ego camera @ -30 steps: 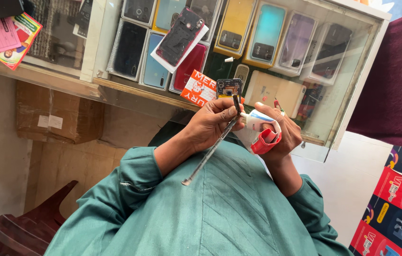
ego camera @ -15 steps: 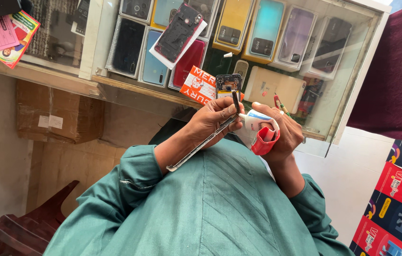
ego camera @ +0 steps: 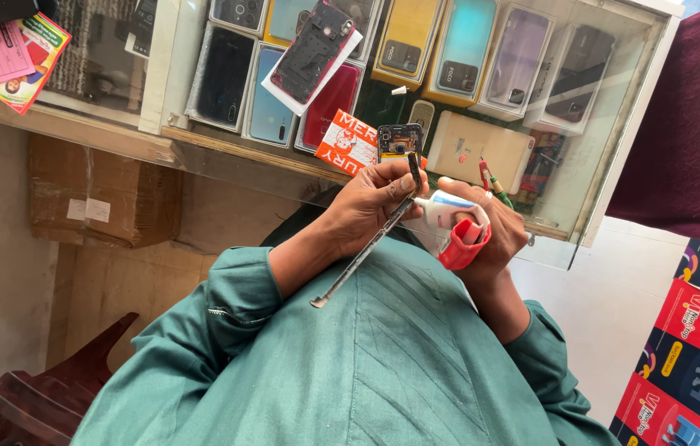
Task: The person repairs a disassembled mobile phone at a glass display counter. They pry at the phone's internal components, apply adhesive from a tube onto a part, press the part into the phone, tear off a piece of tape, and use a screwdriver to work on the phone's internals.
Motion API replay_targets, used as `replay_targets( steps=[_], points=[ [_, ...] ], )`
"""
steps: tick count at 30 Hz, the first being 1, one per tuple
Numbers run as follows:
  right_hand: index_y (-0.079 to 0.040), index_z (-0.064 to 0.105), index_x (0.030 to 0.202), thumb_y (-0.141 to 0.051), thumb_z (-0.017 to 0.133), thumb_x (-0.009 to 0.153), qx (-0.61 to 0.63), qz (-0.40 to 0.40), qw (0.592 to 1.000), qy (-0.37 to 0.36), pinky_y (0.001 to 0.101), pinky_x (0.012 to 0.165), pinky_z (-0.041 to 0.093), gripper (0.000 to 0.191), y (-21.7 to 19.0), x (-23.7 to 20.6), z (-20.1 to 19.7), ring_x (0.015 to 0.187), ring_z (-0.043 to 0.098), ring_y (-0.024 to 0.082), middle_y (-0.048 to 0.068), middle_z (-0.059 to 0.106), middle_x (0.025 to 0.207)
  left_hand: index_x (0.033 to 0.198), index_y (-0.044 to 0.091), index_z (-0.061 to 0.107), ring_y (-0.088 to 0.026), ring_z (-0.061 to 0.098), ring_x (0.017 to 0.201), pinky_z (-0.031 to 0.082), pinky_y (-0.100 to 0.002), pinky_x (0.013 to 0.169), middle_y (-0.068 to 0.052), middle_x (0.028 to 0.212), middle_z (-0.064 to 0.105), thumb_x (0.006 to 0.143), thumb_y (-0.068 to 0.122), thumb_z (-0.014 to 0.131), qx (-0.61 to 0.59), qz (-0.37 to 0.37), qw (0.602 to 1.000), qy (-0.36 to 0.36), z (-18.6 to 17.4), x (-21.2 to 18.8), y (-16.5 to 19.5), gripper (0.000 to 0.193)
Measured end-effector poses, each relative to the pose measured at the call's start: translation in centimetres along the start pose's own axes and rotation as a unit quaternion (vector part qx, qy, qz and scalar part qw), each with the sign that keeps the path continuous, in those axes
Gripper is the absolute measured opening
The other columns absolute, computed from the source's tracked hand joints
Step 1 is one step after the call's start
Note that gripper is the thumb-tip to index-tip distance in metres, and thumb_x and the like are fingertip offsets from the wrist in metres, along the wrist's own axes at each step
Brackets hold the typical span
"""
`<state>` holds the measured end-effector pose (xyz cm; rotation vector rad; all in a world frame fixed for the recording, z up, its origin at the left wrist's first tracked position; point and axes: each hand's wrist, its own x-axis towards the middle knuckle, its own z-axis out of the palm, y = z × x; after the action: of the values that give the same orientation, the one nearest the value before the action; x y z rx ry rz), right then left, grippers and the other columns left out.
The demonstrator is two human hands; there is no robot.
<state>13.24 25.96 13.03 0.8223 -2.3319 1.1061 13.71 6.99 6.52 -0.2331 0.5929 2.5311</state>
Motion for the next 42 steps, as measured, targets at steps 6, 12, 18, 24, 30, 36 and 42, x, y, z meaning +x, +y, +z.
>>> replay_targets(
  steps=[6,12,18,24,30,36,42],
  points=[
    [0.005,0.067,0.097,-0.005,0.068,0.094,0.019,0.006,1.000,0.008,0.0359,0.076,0.060,0.010,-0.1,-0.3,0.2,0.081,0.074,0.027,0.015,0.076,0.103,0.115,0.005,0.072,-0.012,0.070,0.093,0.062,-0.032,0.081,-0.002,0.104,0.071,0.103,0.017,0.070,-0.018,0.015,1.000,-0.007,0.1,0.1,-0.2,0.017],
    [0.006,0.071,0.100,-0.004,0.065,0.095,0.007,0.029,1.000,0.006,0.0362,0.076,0.059,0.012,-0.4,-0.3,0.3,0.080,0.073,0.027,0.014,0.076,0.102,0.113,0.006,0.071,-0.013,0.071,0.095,0.065,-0.035,0.084,-0.002,0.103,0.072,0.101,0.017,0.070,-0.029,0.020,0.999,-0.010,-0.1,0.4,-0.6,0.017],
    [0.005,0.066,0.100,-0.005,0.065,0.094,0.037,0.043,0.998,0.006,0.0351,0.075,0.059,0.013,-0.7,-0.3,0.3,0.079,0.073,0.026,0.013,0.073,0.097,0.119,0.004,0.071,-0.013,0.070,0.099,0.060,-0.031,0.089,-0.005,0.108,0.073,0.104,0.015,0.070,-0.029,0.036,0.999,0.003,-0.4,0.6,-1.0,0.019],
    [0.005,0.068,0.105,-0.003,0.064,0.096,0.052,0.037,0.998,0.002,0.0352,0.077,0.060,0.013,-0.6,-0.5,0.4,0.082,0.074,0.026,0.014,0.075,0.101,0.117,0.003,0.071,-0.013,0.068,0.094,0.057,-0.030,0.086,-0.005,0.106,0.073,0.102,0.014,0.071,-0.043,0.040,0.998,0.001,-0.4,0.6,-1.2,0.019],
    [0.005,0.072,0.108,-0.001,0.064,0.097,0.028,0.044,0.999,-0.004,0.0354,0.078,0.059,0.016,-0.9,-0.5,0.4,0.083,0.075,0.025,0.013,0.076,0.102,0.118,0.001,0.071,-0.013,0.067,0.094,0.057,-0.030,0.089,-0.006,0.105,0.072,0.102,0.014,0.071,-0.030,0.055,0.998,-0.004,-0.4,0.7,-1.2,0.021],
    [0.005,0.070,0.104,-0.001,0.063,0.095,0.041,0.051,0.998,-0.003,0.0360,0.079,0.060,0.013,-1.1,-0.4,0.4,0.082,0.075,0.024,0.013,0.077,0.104,0.119,0.001,0.071,-0.013,0.067,0.092,0.056,-0.030,0.086,-0.006,0.106,0.073,0.101,0.014,0.072,-0.027,0.073,0.997,0.003,-0.4,0.6,-1.2,0.021],
    [0.006,0.071,0.102,0.000,0.065,0.093,0.030,0.029,0.999,-0.010,0.0361,0.078,0.060,0.012,-1.2,-0.4,0.4,0.082,0.074,0.025,0.012,0.076,0.102,0.118,0.001,0.071,-0.014,0.067,0.088,0.056,-0.030,0.083,-0.006,0.104,0.073,0.100,0.014,0.071,-0.017,0.070,0.997,0.021,-0.3,0.5,-1.1,0.022]
  ],
)
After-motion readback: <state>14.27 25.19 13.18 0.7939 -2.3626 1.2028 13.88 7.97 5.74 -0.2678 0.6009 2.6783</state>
